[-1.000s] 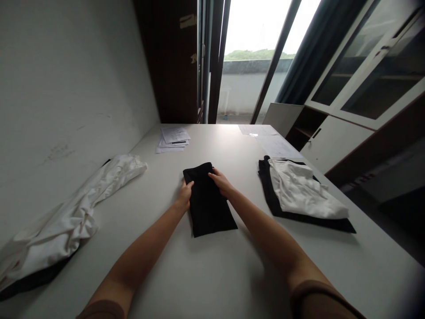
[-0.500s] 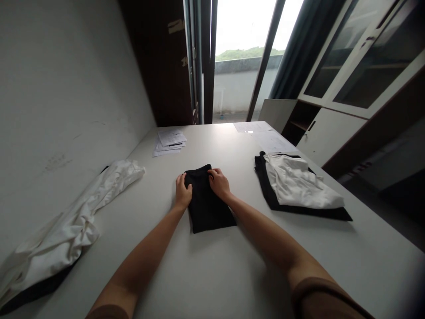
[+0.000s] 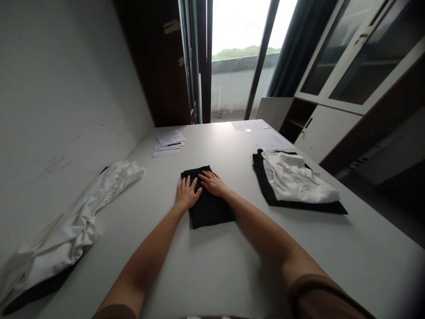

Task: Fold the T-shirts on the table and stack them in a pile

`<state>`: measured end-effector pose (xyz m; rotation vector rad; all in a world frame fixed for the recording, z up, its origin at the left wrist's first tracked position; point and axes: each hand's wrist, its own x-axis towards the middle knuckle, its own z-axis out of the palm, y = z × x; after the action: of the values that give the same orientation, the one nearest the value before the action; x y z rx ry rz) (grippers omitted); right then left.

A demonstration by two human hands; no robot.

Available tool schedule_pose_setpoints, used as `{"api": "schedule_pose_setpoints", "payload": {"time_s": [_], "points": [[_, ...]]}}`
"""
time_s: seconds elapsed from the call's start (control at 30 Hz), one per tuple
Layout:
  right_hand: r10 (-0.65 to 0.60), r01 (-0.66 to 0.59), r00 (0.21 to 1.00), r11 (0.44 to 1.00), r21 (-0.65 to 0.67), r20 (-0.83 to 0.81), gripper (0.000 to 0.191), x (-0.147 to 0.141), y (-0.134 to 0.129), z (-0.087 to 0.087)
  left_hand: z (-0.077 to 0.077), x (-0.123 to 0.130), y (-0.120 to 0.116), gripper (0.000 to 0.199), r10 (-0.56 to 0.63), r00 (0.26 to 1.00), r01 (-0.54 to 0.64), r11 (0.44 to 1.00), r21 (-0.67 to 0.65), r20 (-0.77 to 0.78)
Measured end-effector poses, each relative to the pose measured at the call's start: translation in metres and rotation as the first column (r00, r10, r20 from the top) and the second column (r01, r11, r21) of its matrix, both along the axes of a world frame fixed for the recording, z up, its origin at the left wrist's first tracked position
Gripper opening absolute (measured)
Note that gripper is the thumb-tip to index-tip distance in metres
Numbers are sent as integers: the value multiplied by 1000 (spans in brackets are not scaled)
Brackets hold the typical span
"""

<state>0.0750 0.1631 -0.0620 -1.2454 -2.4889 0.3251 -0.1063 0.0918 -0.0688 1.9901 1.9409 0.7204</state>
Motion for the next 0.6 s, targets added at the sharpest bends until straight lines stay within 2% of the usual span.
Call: {"api": "schedule_pose_setpoints", "payload": {"time_s": [0.1,0.23,0.33,0.43,0.5,0.6], "points": [[-48,50,998,997,53,-29,47,-3,-4,3,0,-6,9,70,34,999,-34,999,-9,-36],[-179,189,980,975,120,-91,42,-5,-13,8,2,-11,12,66,63,997,-63,998,-8,-36],[-294,306,948,947,97,-124,41,4,-15,10,3,-17,6,62,135,989,-134,991,12,-60],[-346,353,933,934,59,-103,43,14,-11,7,4,-24,0,64,182,982,-181,983,26,-49],[-351,357,932,932,62,-86,46,16,-8,4,4,-27,0,65,153,988,-152,987,49,-14],[-349,354,934,932,71,-81,54,13,-6,1,0,-26,5,65,48,997,-54,991,120,55]]}}
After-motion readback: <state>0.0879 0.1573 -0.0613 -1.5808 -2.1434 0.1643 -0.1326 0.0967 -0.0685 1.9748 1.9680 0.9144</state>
